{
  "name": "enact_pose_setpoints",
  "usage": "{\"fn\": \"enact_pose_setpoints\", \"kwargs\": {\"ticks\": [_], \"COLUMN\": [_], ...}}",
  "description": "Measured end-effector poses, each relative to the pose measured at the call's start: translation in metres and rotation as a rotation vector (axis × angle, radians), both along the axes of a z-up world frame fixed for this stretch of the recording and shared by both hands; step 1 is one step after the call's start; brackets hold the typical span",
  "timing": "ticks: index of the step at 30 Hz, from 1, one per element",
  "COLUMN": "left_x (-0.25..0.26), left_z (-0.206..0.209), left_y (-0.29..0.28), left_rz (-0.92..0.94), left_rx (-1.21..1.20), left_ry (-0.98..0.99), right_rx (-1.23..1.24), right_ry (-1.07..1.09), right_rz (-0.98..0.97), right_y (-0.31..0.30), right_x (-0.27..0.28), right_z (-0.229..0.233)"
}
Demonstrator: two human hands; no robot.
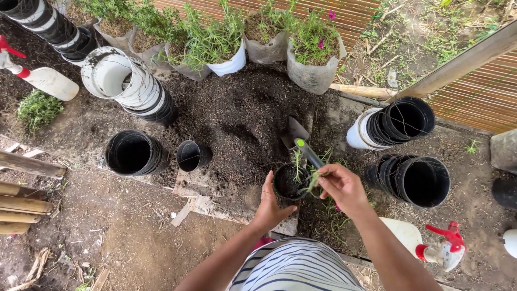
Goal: The person fills a small black pot with soil using a trowel, then uses a spray bottle to moisten the soil. They place a small seedling into the pot and gently press the soil around it to secure the plant.
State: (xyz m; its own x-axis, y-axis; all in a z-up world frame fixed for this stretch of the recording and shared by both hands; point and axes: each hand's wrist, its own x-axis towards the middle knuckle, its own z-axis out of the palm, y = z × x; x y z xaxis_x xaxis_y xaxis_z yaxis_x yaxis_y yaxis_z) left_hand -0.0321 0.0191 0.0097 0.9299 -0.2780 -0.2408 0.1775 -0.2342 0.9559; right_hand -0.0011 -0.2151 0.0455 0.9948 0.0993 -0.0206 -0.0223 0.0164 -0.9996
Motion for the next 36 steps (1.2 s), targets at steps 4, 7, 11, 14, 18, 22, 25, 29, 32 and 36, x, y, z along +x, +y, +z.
{"fn": "enact_pose_setpoints", "kwargs": {"ticks": [4, 7, 11, 14, 18, 22, 25, 29, 32, 36], "left_x": [-0.009, -0.003, 0.019, 0.028, 0.037, 0.044, 0.044, 0.045, 0.045, 0.047], "left_z": [-0.027, -0.040, -0.047, -0.027, -0.012, -0.039, -0.039, -0.036, -0.037, -0.047], "left_y": [0.009, 0.017, 0.027, 0.025, 0.017, 0.013, 0.011, 0.012, 0.012, 0.010], "left_rz": [0.071, 0.183, 0.246, 0.234, 0.219, 0.236, 0.235, 0.213, 0.206, 0.205], "left_rx": [-0.007, -0.001, 0.142, 0.122, 0.088, 0.151, 0.148, 0.154, 0.177, 0.202], "left_ry": [-0.125, -0.226, -0.409, -0.404, -0.409, -0.448, -0.458, -0.444, -0.453, -0.456], "right_rx": [-0.089, -0.162, -0.257, -0.318, -0.365, -0.363, -0.404, -0.435, -0.481, -0.662], "right_ry": [0.025, 0.012, 0.039, 0.071, 0.099, 0.119, 0.118, 0.087, 0.068, -0.157], "right_rz": [0.019, 0.035, 0.086, 0.123, 0.132, 0.137, 0.149, 0.172, 0.186, 0.250], "right_y": [0.022, 0.039, 0.047, 0.049, 0.053, 0.055, 0.055, 0.056, 0.059, 0.059], "right_x": [0.005, 0.012, 0.021, 0.022, 0.023, 0.023, 0.021, 0.022, 0.020, 0.017], "right_z": [0.004, 0.011, 0.016, 0.020, 0.026, 0.026, 0.025, 0.026, 0.032, 0.026]}}
